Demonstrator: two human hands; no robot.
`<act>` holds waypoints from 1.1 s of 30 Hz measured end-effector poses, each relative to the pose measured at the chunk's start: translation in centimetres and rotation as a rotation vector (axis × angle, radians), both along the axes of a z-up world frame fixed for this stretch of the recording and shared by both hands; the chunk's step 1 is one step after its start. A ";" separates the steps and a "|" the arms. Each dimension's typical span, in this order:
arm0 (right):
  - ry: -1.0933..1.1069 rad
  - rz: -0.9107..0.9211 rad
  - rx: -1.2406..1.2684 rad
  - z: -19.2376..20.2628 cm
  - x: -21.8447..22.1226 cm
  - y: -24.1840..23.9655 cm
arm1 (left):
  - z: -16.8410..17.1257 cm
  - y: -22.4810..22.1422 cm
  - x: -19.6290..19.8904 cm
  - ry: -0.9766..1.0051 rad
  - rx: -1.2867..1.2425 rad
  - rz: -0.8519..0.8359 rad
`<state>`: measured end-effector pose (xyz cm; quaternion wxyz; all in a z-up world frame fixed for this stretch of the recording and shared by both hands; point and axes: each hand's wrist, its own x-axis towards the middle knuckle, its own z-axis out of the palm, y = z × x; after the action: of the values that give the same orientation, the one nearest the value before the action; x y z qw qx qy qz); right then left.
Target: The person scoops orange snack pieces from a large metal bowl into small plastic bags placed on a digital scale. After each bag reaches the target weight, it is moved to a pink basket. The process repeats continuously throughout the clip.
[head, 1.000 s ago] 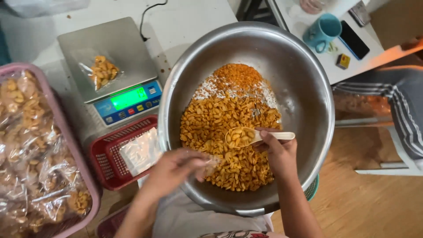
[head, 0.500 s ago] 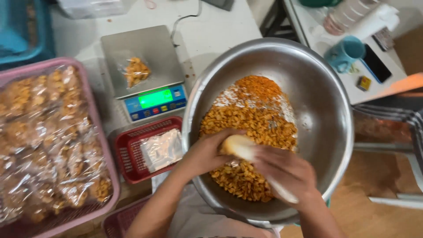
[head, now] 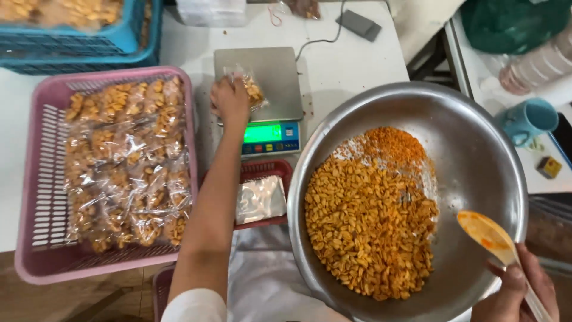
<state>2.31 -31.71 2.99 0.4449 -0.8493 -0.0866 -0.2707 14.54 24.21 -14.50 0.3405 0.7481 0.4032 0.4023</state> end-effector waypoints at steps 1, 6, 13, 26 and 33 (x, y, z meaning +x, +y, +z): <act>-0.006 0.046 0.032 -0.8 0.1 -0.7 | 0.3 1.4 0.0 -0.050 0.006 0.059; 0.037 0.117 -0.008 -6.4 3.5 -6.8 | 7.0 5.7 -7.2 -0.542 0.006 0.057; 0.229 -0.051 0.136 -1.8 2.2 -0.2 | 2.8 9.4 -19.1 0.003 0.678 -0.003; 0.308 -0.065 -0.502 -13.2 8.0 -6.1 | 6.0 -10.1 -19.4 0.707 -0.161 -0.768; 0.625 0.052 0.060 -9.3 1.1 1.8 | 3.2 -11.6 -21.6 0.639 0.277 -0.570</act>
<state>3.43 -29.95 -6.32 0.4815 -0.8754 0.0406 0.0125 -7.08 12.59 -11.33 0.1928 0.9545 0.2081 0.0916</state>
